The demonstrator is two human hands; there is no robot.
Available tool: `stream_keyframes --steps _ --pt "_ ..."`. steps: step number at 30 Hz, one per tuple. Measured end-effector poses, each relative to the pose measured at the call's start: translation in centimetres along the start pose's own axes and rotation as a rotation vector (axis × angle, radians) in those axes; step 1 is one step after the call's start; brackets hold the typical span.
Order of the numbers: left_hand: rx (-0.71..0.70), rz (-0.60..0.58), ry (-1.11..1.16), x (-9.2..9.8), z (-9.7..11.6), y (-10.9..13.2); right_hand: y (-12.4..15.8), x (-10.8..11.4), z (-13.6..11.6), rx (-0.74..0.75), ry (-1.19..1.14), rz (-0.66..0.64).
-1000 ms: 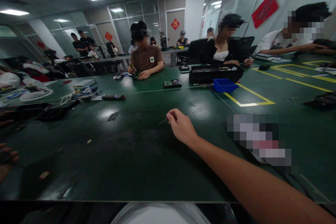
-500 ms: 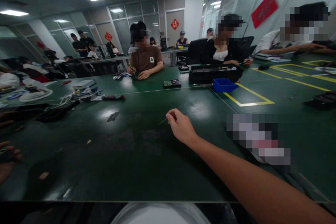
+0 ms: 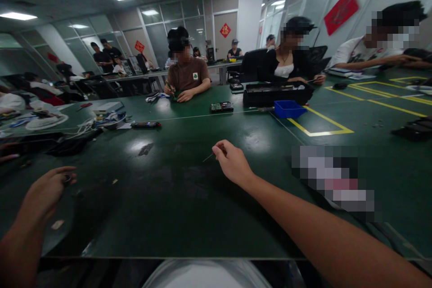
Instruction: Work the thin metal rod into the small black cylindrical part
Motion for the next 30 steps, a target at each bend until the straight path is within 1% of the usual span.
stream_keyframes --steps 2,3,6,10,12,15,17,18,20,23,26,30 --pt "0.099 -0.123 0.118 -2.3 1.7 1.6 0.0 0.0 0.0 -0.012 0.006 -0.011" --pt "0.099 -0.186 0.164 -3.4 3.0 2.6 0.1 -0.1 0.0 -0.017 0.007 -0.017" --pt "0.027 -0.398 0.247 -6.6 8.0 5.9 0.1 -0.1 0.1 -0.017 -0.008 -0.027" --pt "-0.185 -0.647 0.233 -10.2 14.5 10.4 0.1 -0.1 0.1 0.024 -0.037 -0.019" --pt "-0.251 -0.760 0.266 -11.8 17.1 12.5 0.1 -0.1 0.1 0.050 -0.056 -0.013" --pt "-0.267 -0.905 0.397 -13.9 20.2 15.6 0.2 -0.1 -0.1 0.068 -0.062 -0.023" --pt "-0.259 -0.914 0.480 -15.1 21.7 17.4 0.2 -0.1 -0.4 0.078 -0.038 -0.033" --pt "-0.281 -0.899 0.490 -15.6 22.2 18.3 0.2 0.0 -0.6 0.086 -0.022 -0.029" --pt "-0.364 -0.885 0.441 -16.7 22.6 20.0 0.3 0.2 -1.0 0.095 0.009 -0.007" --pt "-0.492 -0.850 0.331 -18.2 22.0 21.8 0.4 0.7 -1.4 0.102 0.009 0.040" --pt "-0.557 -0.845 0.264 -19.1 20.5 22.2 0.4 1.2 -1.4 0.114 -0.043 0.101" --pt "-0.625 -0.872 0.264 -19.7 19.1 21.7 0.4 1.9 -0.9 0.079 -0.266 0.209"
Point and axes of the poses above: each hand's wrist, its own y-axis away from the middle knuckle, its own x-axis out of the back of the hand, z = x × y, the point moved 6 cm from there along -y, towards the middle knuckle, and after that the axes turned 8 degrees about z, right-handed, at the moved point
